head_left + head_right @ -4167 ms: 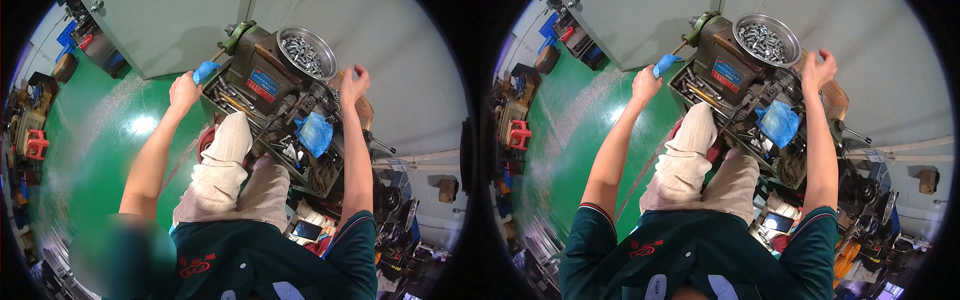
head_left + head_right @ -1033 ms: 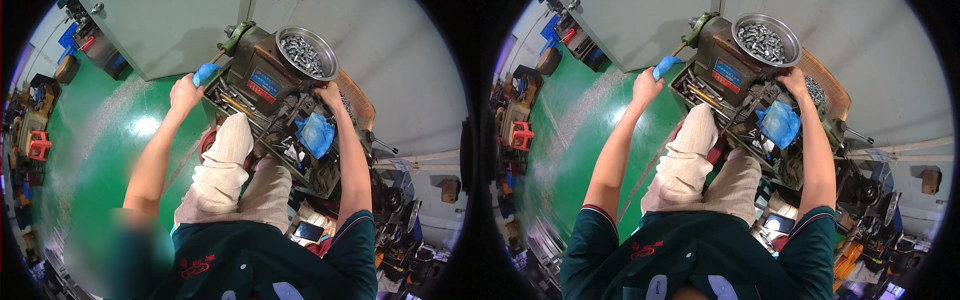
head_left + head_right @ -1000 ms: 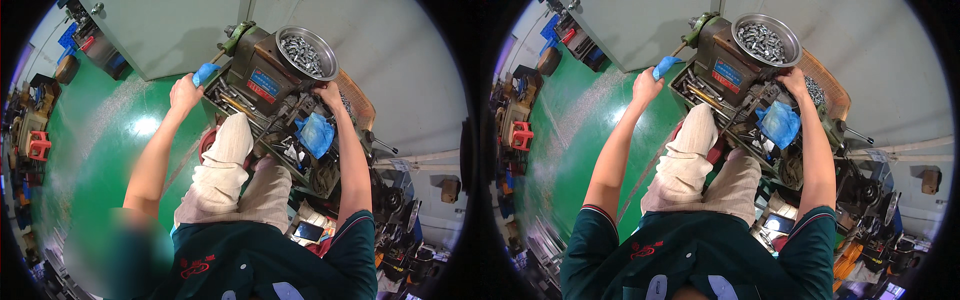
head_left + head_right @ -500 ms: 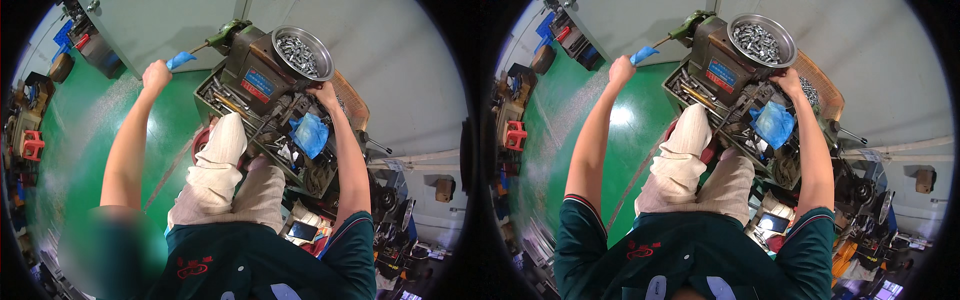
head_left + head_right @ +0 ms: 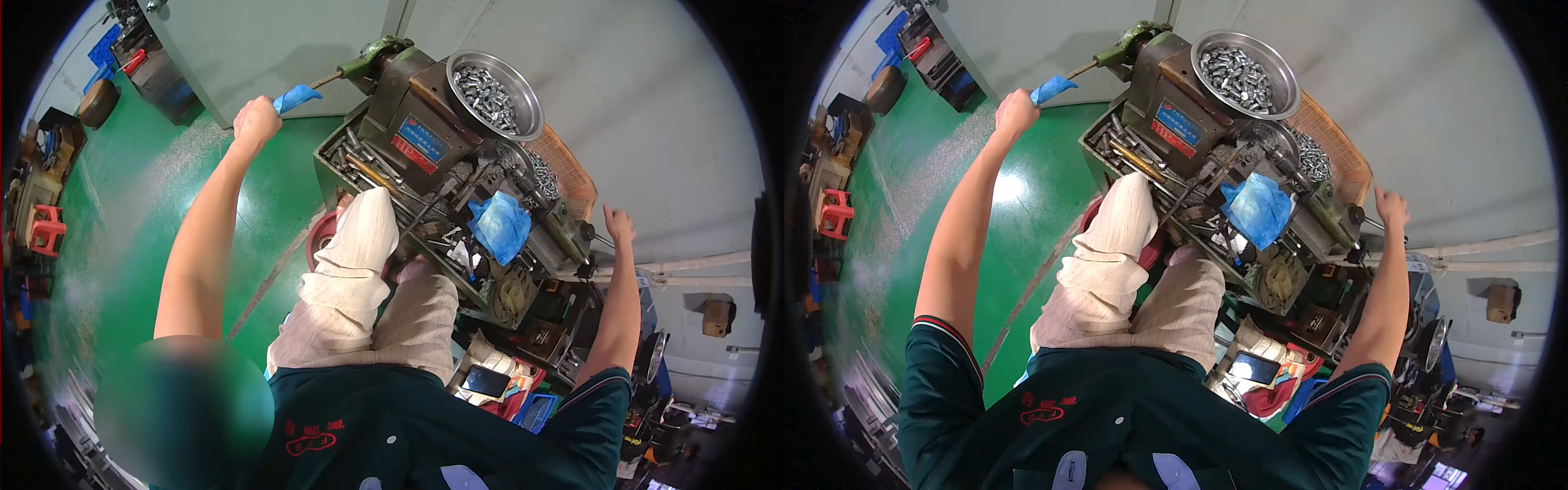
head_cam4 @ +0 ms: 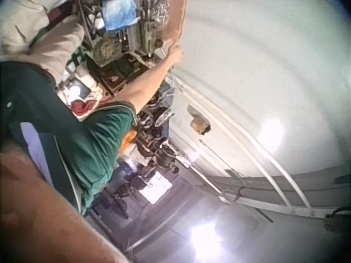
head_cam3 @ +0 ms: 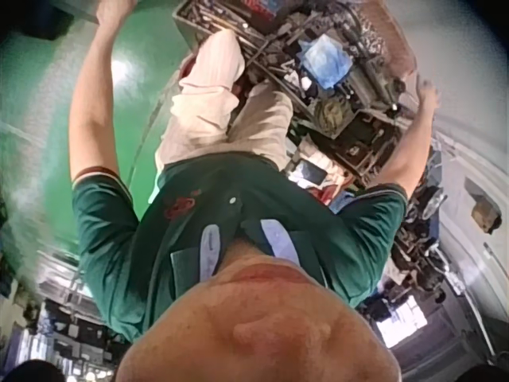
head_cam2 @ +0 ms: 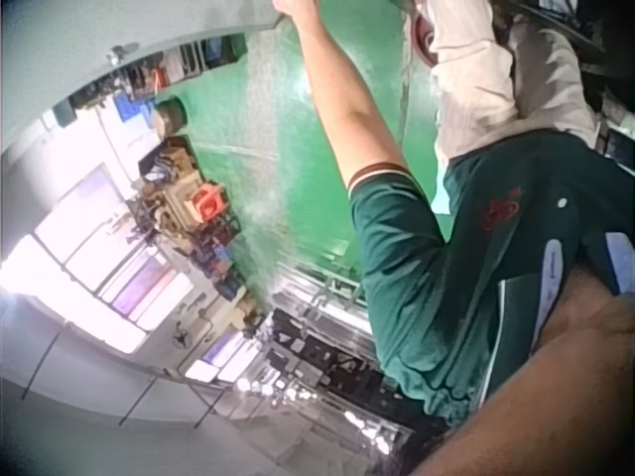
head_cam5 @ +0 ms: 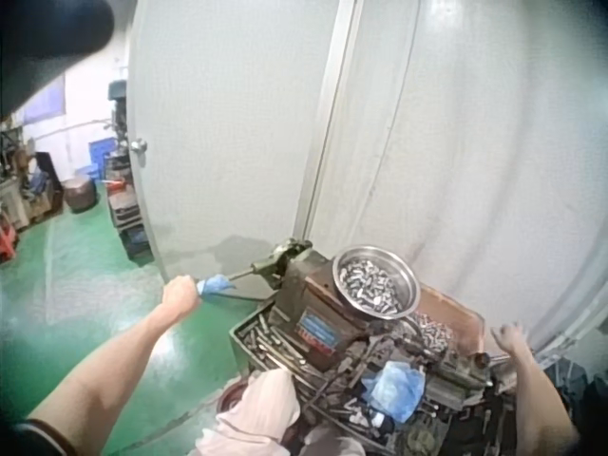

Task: The person operates a machine by inserting small metal parts from a tray into the machine and moving its levers by hand, then stops to massage their hand.

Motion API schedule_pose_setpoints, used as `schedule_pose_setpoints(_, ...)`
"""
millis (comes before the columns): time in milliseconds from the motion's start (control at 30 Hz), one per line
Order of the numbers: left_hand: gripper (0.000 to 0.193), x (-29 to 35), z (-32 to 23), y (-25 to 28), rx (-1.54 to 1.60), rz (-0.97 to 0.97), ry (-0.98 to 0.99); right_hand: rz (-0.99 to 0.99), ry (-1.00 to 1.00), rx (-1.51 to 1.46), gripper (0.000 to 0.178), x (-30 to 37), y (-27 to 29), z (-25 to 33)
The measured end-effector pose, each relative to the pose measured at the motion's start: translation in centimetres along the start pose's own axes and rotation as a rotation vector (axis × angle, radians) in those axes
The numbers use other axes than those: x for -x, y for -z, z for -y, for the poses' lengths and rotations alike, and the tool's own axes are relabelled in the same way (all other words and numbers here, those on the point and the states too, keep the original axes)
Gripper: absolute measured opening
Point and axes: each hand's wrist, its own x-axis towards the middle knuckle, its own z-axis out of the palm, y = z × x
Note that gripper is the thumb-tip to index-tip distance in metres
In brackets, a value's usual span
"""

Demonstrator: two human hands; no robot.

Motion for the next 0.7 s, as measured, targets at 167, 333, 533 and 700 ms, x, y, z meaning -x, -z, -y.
schedule_pose_setpoints(167,0.025,0.0,0.2,0.1,0.004,-0.017,-0.02,-0.006,-0.088,-0.096,0.054,5.7,-5.2,-8.8)
schedule_pose_setpoints(333,0.025,0.0,0.6,-0.1,0.004,-0.027,-0.033,-0.399,0.029,-0.085,0.051,14.3,-5.0,-7.7)
schedule_pose_setpoints(533,0.026,0.2,0.4,-0.1,0.017,-0.049,-0.023,-0.281,-0.006,-0.166,0.059,17.3,-2.2,-6.0)
schedule_pose_setpoints(700,0.026,0.2,0.2,0.0,0.012,-0.044,-0.036,-0.231,-0.039,-0.13,0.06,17.9,-1.9,-5.7)
